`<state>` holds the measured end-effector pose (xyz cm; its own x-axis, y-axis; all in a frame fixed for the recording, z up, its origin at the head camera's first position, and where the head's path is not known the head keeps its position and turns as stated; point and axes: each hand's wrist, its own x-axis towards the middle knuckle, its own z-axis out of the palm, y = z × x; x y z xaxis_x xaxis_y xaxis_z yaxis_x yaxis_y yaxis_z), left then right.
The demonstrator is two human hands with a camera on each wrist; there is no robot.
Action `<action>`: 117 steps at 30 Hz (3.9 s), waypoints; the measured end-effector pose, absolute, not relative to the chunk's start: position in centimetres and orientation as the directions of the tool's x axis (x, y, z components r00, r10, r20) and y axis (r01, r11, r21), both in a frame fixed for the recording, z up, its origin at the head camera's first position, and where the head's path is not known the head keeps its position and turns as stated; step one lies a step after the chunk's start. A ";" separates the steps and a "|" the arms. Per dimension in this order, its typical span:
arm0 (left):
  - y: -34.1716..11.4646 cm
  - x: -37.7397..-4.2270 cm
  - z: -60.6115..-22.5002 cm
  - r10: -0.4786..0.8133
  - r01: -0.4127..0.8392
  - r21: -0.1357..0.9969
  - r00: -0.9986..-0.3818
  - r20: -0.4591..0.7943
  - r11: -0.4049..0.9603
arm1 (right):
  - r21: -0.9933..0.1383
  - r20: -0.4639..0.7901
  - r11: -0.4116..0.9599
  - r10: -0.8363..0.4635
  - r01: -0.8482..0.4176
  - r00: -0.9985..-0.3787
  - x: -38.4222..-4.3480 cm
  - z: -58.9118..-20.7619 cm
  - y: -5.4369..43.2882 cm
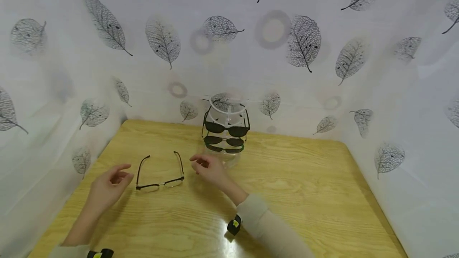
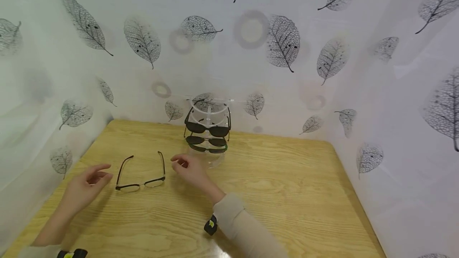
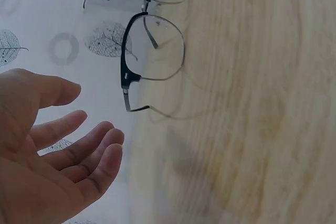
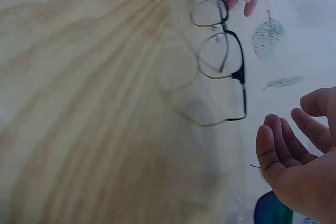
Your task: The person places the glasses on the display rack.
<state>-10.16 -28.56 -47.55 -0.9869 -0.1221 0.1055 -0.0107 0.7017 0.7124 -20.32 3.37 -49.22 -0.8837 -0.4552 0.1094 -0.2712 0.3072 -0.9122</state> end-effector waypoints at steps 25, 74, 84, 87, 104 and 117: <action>-28.6 -9.8 -49.4 0.068 0.022 0.787 -0.997 -0.026 0.616 | -0.918 0.045 0.316 -0.519 -0.241 -0.853 -18.9 -51.4 0.9; -25.4 -11.3 -44.2 -0.037 0.179 0.889 -0.976 0.214 0.422 | -0.949 0.237 0.101 -0.394 -0.298 -0.888 -19.6 -43.3 2.8; -24.6 -11.9 -42.4 -0.019 0.225 0.881 -0.967 0.255 0.416 | -0.930 0.282 0.124 -0.370 -0.347 -0.885 -19.7 -41.2 3.9; -24.3 -12.0 -42.1 -0.018 0.233 0.880 -0.964 0.264 0.414 | -0.928 0.295 0.110 -0.364 -0.355 -0.884 -19.8 -40.8 4.1; -23.1 -13.0 -40.0 -0.006 0.322 0.870 -0.937 0.350 0.373 | -0.911 0.357 0.077 -0.339 -0.404 -0.870 -19.9 -38.5 5.6; -20.8 -14.8 -37.2 0.009 0.356 0.844 -0.923 0.385 0.402 | -0.930 0.346 0.026 -0.281 -0.367 -0.895 -20.4 -35.9 8.0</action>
<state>-14.84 -20.76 -37.17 -0.9227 0.0087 0.3854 0.3561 0.4021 0.8435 -20.37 7.96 -35.90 -0.8953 -0.2809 0.3458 -0.3673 0.0260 -0.9297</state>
